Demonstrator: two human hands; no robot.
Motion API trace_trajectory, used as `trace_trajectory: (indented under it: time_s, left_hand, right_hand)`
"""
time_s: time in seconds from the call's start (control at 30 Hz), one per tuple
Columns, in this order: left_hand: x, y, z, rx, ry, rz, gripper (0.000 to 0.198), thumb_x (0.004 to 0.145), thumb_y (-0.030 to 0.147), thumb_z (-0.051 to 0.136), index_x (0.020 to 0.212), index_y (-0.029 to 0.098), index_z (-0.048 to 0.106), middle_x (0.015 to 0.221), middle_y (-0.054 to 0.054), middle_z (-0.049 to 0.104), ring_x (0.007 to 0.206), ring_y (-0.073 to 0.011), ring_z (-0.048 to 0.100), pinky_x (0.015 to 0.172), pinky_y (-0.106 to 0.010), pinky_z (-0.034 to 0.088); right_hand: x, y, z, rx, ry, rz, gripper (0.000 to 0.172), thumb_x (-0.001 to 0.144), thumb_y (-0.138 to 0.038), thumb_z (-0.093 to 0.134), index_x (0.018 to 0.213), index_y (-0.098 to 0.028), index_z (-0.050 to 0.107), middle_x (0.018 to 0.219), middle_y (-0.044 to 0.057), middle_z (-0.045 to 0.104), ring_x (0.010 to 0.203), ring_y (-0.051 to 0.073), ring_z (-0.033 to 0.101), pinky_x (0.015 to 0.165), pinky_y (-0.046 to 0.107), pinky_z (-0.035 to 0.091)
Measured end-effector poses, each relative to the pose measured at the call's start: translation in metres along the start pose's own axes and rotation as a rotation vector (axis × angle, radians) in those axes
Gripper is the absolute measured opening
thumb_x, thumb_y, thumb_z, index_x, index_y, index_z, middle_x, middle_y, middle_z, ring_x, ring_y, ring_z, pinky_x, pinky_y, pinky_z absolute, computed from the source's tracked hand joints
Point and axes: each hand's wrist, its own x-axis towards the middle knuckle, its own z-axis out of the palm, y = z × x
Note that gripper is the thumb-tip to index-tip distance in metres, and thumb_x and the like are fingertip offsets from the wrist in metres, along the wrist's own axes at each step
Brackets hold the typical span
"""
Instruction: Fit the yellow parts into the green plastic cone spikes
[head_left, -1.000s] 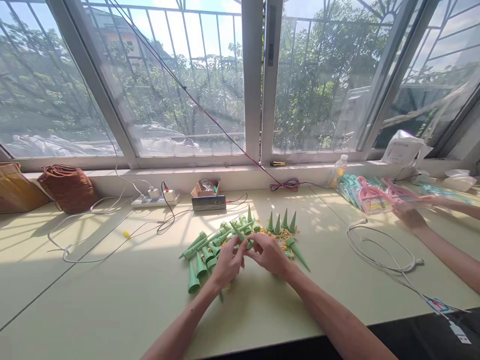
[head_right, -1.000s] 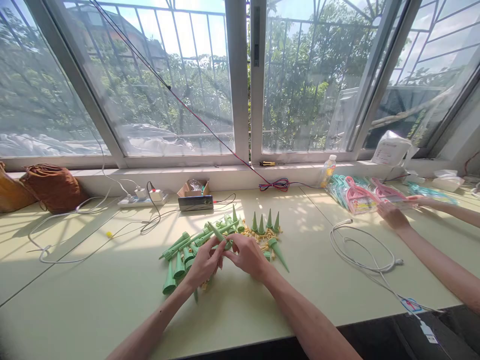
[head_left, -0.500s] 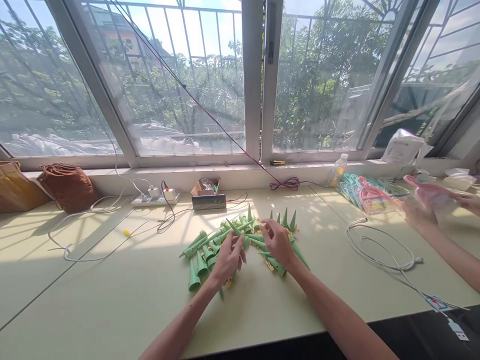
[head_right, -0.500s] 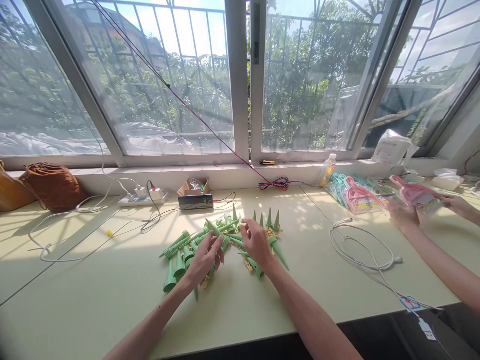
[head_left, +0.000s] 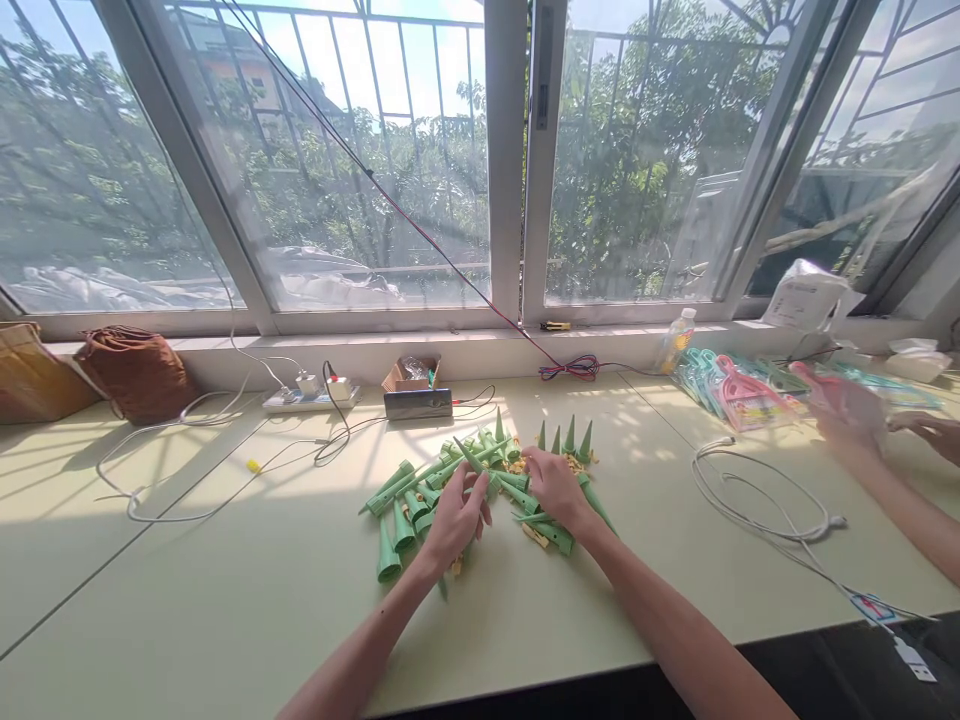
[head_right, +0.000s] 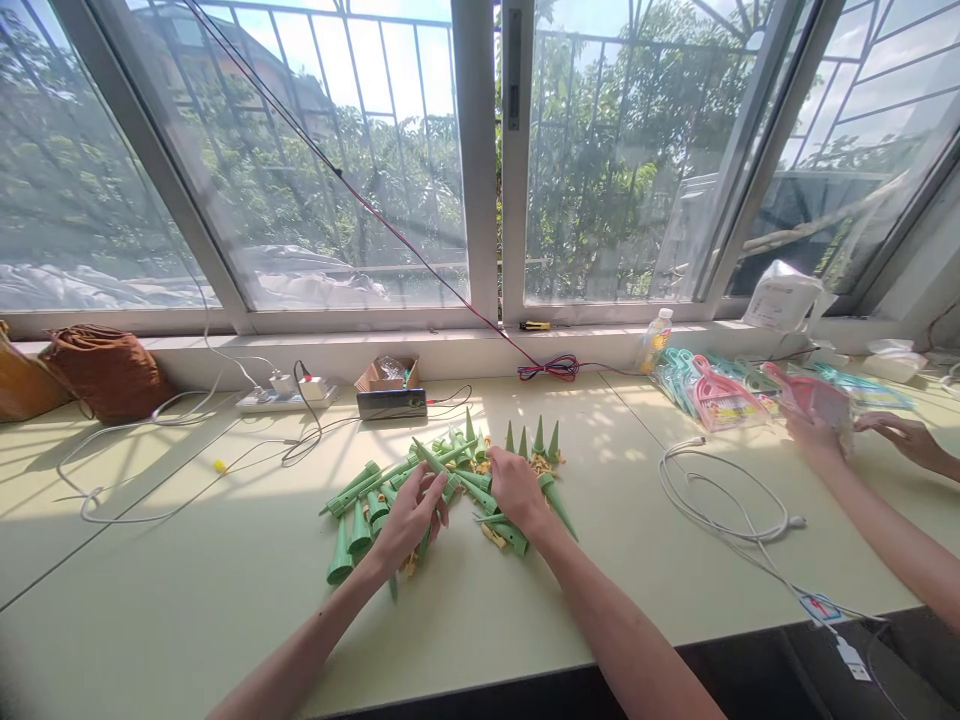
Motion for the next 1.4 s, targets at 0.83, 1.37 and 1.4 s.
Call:
trace_trajectory:
  time_s: [0.83, 1.37, 1.4]
  left_hand:
    - [-0.006, 0.004, 0.002, -0.078, -0.364, -0.003, 0.036, 0.087, 0.052, 0.058, 0.086, 0.019, 0.042, 0.074, 0.001, 0.052, 0.058, -0.016, 0.065, 0.036, -0.019, 0.046]
    - [-0.013, -0.002, 0.001, -0.055, -0.684, -0.11, 0.036, 0.089, 0.052, 0.055, 0.099, 0.017, 0.05, 0.092, -0.009, 0.067, 0.081, -0.0217, 0.07, 0.05, -0.023, 0.054]
    - [-0.014, -0.002, 0.002, -0.046, -0.681, -0.115, 0.036, 0.09, 0.052, 0.055, 0.098, 0.018, 0.049, 0.094, -0.01, 0.067, 0.08, -0.0213, 0.07, 0.05, -0.023, 0.053]
  right_hand:
    - [0.003, 0.002, -0.005, -0.101, -0.075, 0.032, 0.038, 0.092, -0.006, 0.041, 0.121, -0.016, 0.063, 0.104, 0.009, 0.072, 0.092, 0.019, 0.066, 0.073, 0.021, 0.043]
    - [0.007, 0.013, -0.007, -0.205, -0.068, 0.156, 0.035, 0.088, -0.008, 0.05, 0.118, -0.021, 0.064, 0.095, 0.007, 0.074, 0.092, 0.02, 0.067, 0.073, 0.022, 0.041]
    - [0.007, 0.013, -0.007, -0.206, -0.075, 0.155, 0.036, 0.088, -0.008, 0.051, 0.119, -0.021, 0.064, 0.097, 0.007, 0.074, 0.094, 0.02, 0.067, 0.074, 0.022, 0.041]
